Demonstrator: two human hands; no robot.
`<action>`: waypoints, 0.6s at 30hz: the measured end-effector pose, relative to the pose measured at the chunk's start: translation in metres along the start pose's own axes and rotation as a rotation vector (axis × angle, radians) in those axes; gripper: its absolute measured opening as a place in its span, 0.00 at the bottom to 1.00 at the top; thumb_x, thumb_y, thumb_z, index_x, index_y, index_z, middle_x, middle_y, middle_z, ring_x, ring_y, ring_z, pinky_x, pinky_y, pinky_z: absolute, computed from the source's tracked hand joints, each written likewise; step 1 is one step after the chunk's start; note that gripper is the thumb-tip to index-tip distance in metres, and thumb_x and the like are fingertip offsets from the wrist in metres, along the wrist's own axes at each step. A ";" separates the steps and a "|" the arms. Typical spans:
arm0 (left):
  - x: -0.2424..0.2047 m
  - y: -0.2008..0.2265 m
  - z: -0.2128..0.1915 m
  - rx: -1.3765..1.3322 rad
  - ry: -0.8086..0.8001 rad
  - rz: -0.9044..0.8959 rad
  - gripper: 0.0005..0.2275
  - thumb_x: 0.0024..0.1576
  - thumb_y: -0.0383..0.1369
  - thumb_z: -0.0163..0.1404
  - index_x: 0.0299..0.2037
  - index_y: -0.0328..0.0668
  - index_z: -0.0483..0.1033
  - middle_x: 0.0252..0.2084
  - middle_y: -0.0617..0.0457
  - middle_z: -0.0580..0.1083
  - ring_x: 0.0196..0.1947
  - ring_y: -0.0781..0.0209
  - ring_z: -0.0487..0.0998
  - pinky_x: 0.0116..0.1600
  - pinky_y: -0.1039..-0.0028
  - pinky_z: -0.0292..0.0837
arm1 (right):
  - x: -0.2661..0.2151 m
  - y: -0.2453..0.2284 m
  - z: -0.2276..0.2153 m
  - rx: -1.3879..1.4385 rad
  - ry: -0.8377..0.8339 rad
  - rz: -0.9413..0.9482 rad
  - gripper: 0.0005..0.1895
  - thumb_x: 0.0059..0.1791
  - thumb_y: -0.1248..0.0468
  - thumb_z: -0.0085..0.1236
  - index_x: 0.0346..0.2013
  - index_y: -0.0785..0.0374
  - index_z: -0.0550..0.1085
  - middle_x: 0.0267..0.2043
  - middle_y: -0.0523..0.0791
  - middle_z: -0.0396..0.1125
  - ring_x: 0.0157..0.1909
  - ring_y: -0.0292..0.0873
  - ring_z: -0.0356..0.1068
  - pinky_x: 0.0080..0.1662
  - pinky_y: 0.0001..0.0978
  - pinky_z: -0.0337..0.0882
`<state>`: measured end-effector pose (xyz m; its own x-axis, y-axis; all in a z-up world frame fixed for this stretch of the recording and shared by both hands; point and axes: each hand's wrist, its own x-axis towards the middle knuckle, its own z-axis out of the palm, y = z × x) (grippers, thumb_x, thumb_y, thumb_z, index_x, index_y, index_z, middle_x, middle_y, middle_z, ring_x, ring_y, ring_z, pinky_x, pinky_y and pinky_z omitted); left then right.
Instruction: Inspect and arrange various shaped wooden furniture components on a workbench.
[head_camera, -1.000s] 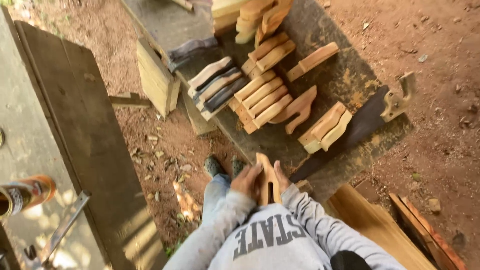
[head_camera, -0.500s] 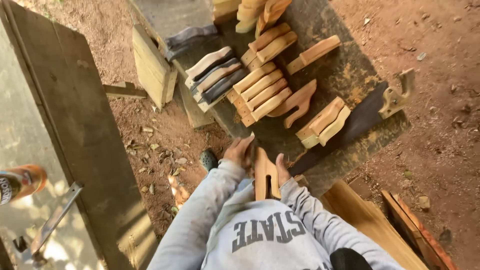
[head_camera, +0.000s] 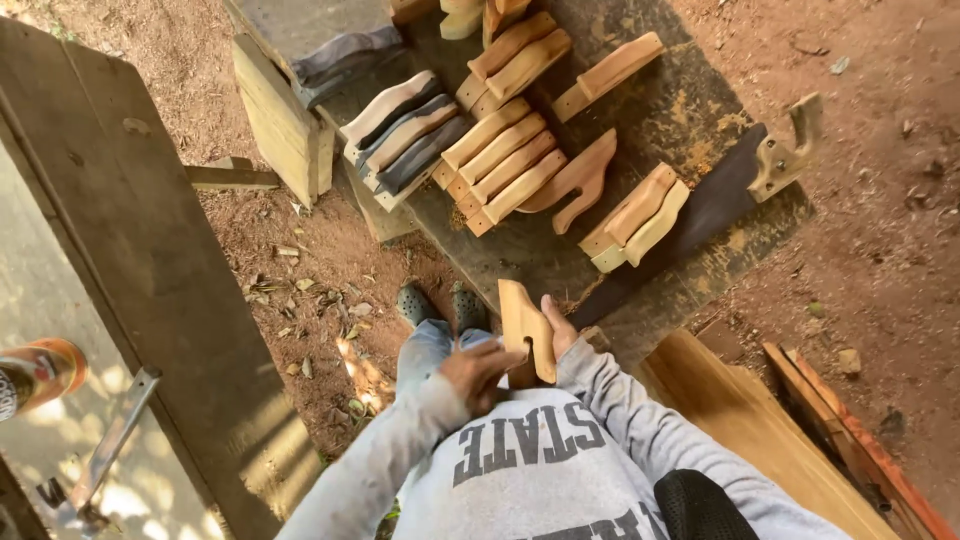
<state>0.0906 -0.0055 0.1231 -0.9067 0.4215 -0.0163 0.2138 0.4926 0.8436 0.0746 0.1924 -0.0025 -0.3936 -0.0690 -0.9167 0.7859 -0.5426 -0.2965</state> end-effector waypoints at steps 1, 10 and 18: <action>-0.016 -0.022 0.016 -0.137 0.053 -0.053 0.19 0.52 0.34 0.55 0.56 0.61 0.77 0.31 0.50 0.72 0.32 0.42 0.79 0.39 0.53 0.77 | -0.022 -0.008 0.011 0.005 -0.068 0.035 0.33 0.45 0.32 0.59 0.36 0.61 0.79 0.33 0.54 0.76 0.33 0.50 0.77 0.40 0.40 0.80; -0.029 -0.053 0.020 -0.376 0.503 -0.163 0.13 0.56 0.24 0.52 0.47 0.51 0.86 0.29 0.52 0.76 0.30 0.54 0.79 0.42 0.70 0.75 | 0.013 0.012 -0.022 -0.154 -0.398 0.034 0.45 0.40 0.23 0.48 0.37 0.66 0.74 0.32 0.55 0.74 0.32 0.55 0.78 0.34 0.49 0.82; -0.025 -0.040 0.038 -0.421 0.663 -0.107 0.15 0.56 0.20 0.50 0.52 0.38 0.83 0.31 0.43 0.77 0.31 0.51 0.79 0.41 0.67 0.75 | 0.014 0.028 -0.035 -0.318 -0.613 -0.341 0.52 0.35 0.73 0.76 0.65 0.62 0.52 0.42 0.57 0.66 0.35 0.56 0.75 0.36 0.49 0.85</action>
<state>0.1183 -0.0069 0.0699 -0.9704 -0.2187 0.1024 0.0775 0.1196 0.9898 0.1079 0.2054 -0.0330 -0.7600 -0.4426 -0.4759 0.6362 -0.3570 -0.6839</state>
